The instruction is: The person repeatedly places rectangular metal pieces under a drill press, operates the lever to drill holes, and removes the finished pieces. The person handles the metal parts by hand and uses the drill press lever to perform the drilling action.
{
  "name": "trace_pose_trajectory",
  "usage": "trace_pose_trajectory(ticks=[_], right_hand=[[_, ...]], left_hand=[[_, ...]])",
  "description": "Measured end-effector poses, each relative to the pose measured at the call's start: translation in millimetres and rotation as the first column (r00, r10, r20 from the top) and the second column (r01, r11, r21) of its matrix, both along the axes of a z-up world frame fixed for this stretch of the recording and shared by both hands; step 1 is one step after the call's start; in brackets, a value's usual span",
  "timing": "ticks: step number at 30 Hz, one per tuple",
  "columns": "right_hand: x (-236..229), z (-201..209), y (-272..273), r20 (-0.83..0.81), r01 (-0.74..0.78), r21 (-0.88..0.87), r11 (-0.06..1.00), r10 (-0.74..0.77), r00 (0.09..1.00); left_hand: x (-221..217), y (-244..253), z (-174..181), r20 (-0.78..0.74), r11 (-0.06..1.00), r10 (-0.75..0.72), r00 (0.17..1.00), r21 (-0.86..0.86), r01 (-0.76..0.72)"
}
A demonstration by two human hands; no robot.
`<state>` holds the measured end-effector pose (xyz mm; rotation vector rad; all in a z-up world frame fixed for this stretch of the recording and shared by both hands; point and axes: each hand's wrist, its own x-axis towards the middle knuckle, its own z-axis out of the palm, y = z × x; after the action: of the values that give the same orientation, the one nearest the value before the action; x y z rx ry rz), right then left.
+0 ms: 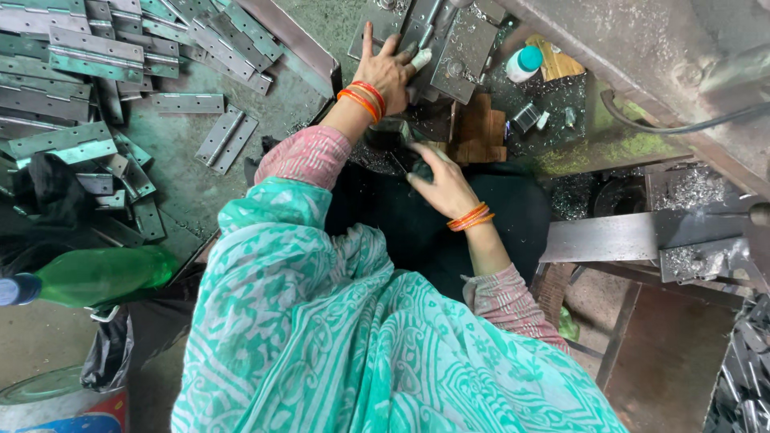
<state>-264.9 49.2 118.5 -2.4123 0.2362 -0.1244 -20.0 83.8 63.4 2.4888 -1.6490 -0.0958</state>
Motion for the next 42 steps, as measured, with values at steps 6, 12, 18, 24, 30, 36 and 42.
trace_pose_trajectory(ticks=[6,12,18,24,30,36,42], right_hand=[[27,-1,19,-0.413,0.118,-0.331,0.936,-0.256,0.874],[7,-44,23,-0.344,0.186,-0.332,0.925,-0.302,0.889],[-22,-123,52,-0.184,0.323,-0.215,0.922,-0.363,0.914],[-16,-101,35,-0.204,0.251,-0.245,0.936,-0.303,0.931],[15,-44,9,-0.231,0.122,-0.323,0.939,-0.203,0.952],[2,-83,39,-0.219,0.254,-0.258,0.932,-0.313,0.924],[-14,-106,35,-0.073,0.23,-0.157,0.96,-0.243,0.967]], left_hand=[[17,-20,-25,-0.007,0.999,0.034,0.999,0.008,-0.034],[23,-34,-58,0.063,0.996,0.015,0.998,-0.092,-0.009],[18,-27,-62,0.234,0.99,0.096,0.968,-0.128,-0.067],[-1,-11,-38,0.13,0.988,0.149,0.98,-0.067,-0.141],[3,-28,-39,0.136,0.973,0.224,0.965,-0.081,-0.215],[13,-45,-41,0.106,0.962,0.249,0.963,-0.145,-0.232],[8,-44,-51,0.212,0.929,0.285,0.935,-0.299,-0.216]])
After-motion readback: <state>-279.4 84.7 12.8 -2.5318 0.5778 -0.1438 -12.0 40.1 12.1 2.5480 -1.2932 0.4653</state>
